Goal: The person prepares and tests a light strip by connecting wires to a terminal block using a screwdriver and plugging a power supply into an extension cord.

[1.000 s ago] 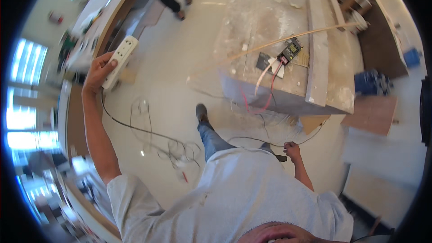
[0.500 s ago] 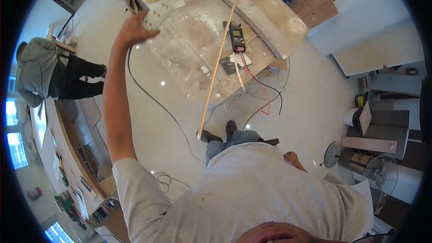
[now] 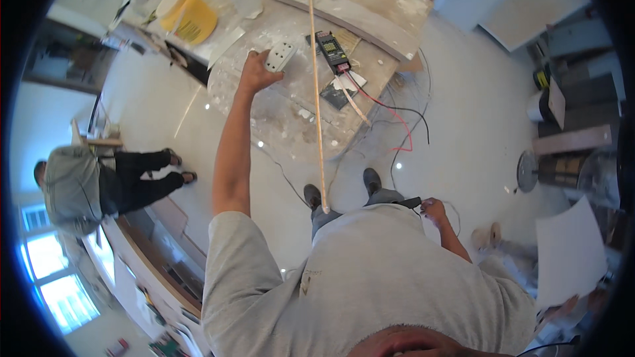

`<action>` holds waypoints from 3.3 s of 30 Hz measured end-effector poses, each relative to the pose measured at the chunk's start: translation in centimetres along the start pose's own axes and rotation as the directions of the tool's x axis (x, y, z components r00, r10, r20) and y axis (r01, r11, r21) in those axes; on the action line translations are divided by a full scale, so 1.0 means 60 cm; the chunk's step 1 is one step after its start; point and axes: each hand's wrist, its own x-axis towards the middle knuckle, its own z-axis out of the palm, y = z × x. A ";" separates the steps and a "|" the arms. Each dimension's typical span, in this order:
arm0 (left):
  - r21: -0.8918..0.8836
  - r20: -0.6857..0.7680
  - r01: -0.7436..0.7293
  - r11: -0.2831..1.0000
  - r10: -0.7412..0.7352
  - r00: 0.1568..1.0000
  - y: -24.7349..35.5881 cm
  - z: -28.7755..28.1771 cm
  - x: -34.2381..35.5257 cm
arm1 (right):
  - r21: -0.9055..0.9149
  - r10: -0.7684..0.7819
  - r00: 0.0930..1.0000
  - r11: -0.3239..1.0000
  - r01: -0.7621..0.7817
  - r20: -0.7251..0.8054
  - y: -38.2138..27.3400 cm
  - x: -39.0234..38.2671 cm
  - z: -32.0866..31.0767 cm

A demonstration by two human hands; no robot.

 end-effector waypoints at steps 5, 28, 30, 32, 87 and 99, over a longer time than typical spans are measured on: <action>0.103 0.023 0.086 0.991 -0.089 0.996 -0.001 0.040 -0.006 | 0.109 0.061 0.997 0.993 -0.055 -0.050 0.032 -0.095 0.074; -0.510 0.105 -0.151 0.847 0.235 0.966 0.390 0.010 -0.328 | -0.042 -0.822 0.569 0.568 0.822 0.021 -0.554 -0.127 -0.089; -0.477 0.002 -0.139 0.868 0.159 0.987 0.380 0.021 -0.327 | -0.119 -0.843 0.528 0.517 0.848 0.101 -0.573 -0.109 -0.094; -0.463 -0.057 -0.072 0.883 0.052 0.997 0.360 0.014 -0.317 | -0.284 -0.822 0.500 0.428 0.858 0.272 -0.585 -0.094 -0.093; -0.698 -0.256 0.016 0.716 -0.271 0.928 0.253 -0.123 -0.123 | -0.117 -0.868 0.044 -0.016 0.993 0.494 -0.863 -0.139 0.008; -0.775 0.441 0.524 0.353 -0.290 0.849 0.197 0.069 -0.160 | 0.468 -0.914 0.390 0.395 0.791 0.113 -0.830 -0.118 0.000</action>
